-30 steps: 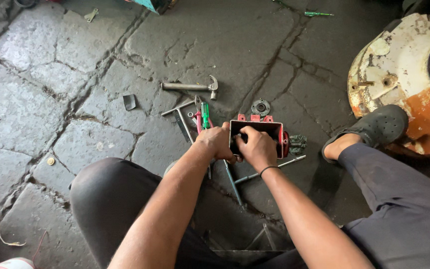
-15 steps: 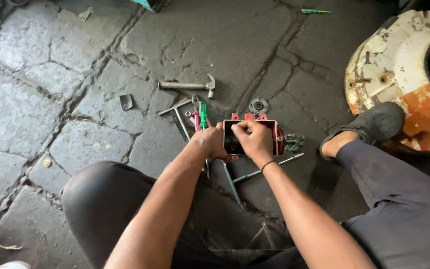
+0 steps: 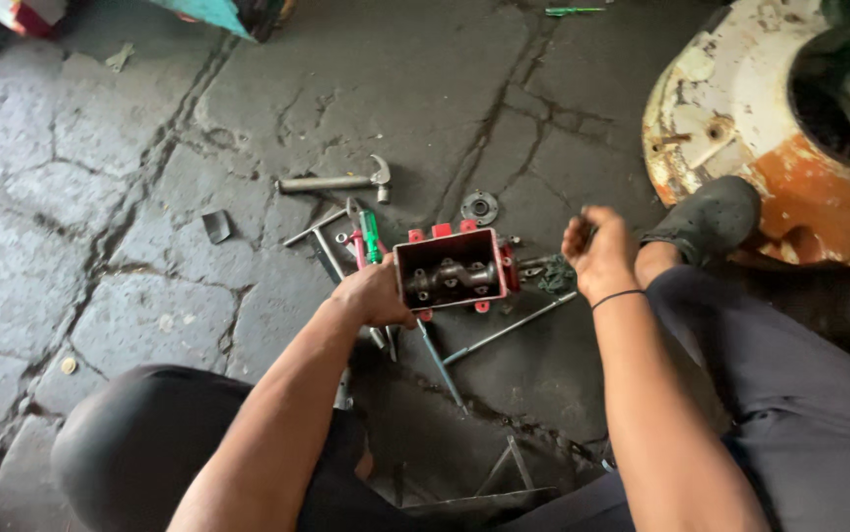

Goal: The person sits on the floor and uses a T-handle wrench and a screwdriver to adjust and tighten components inside a red engine casing. They manipulate internal parts by hand and use tools to secure a circular metal piece.

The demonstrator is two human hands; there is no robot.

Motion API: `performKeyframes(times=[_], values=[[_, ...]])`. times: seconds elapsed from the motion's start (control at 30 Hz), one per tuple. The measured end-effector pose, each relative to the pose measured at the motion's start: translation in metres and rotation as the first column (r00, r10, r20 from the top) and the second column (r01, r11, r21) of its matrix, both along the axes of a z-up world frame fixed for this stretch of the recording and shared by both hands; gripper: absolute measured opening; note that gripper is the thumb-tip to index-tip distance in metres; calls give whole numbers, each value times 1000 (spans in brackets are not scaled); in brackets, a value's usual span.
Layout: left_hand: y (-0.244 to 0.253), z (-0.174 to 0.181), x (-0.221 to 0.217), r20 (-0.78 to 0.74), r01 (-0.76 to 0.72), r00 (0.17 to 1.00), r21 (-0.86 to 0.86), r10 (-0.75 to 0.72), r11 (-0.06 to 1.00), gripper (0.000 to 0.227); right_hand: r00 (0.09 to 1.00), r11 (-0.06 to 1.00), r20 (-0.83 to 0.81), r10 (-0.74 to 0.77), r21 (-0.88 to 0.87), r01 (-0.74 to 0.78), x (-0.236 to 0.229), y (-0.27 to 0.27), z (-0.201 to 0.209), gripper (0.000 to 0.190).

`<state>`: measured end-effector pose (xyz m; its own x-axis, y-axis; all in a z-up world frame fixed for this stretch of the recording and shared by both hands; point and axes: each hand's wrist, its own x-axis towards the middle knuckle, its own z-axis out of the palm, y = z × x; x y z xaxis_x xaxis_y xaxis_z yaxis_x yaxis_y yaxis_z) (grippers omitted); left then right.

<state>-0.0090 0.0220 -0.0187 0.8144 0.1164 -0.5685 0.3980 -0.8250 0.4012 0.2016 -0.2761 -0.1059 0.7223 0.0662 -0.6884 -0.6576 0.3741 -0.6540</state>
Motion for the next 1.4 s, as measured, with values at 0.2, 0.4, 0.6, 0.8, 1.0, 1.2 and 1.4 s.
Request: performKeyframes(times=[0.2,0.4,0.6,0.8,1.0,1.2,1.4], values=[[0,-1,3,-19,-27,999,-39,26,999,109,986,984,-143,88,-141,-108,-39,-39,-139,15],[-7,2,2,-74,-51,996,4,52,999,106,954,992,-284,94,109,-65,-51,-21,-166,19],[-15,11,2,1,-53,999,-42,53,998,109,972,987,-177,155,69,-145,-40,1,-164,35],[-16,7,6,-38,-72,997,-25,71,997,110,947,953,-146,287,139,-268,-15,9,-196,53],[-16,6,2,-19,-50,999,-5,49,999,107,943,948,-287,168,-215,-234,-5,5,-201,59],[-13,10,-5,-23,-96,995,-42,95,994,108,972,986,-220,84,-120,-113,-4,-21,-152,35],[-12,10,-7,-78,-66,995,43,69,997,110,690,905,705,166,-387,178,-38,26,-32,11]])
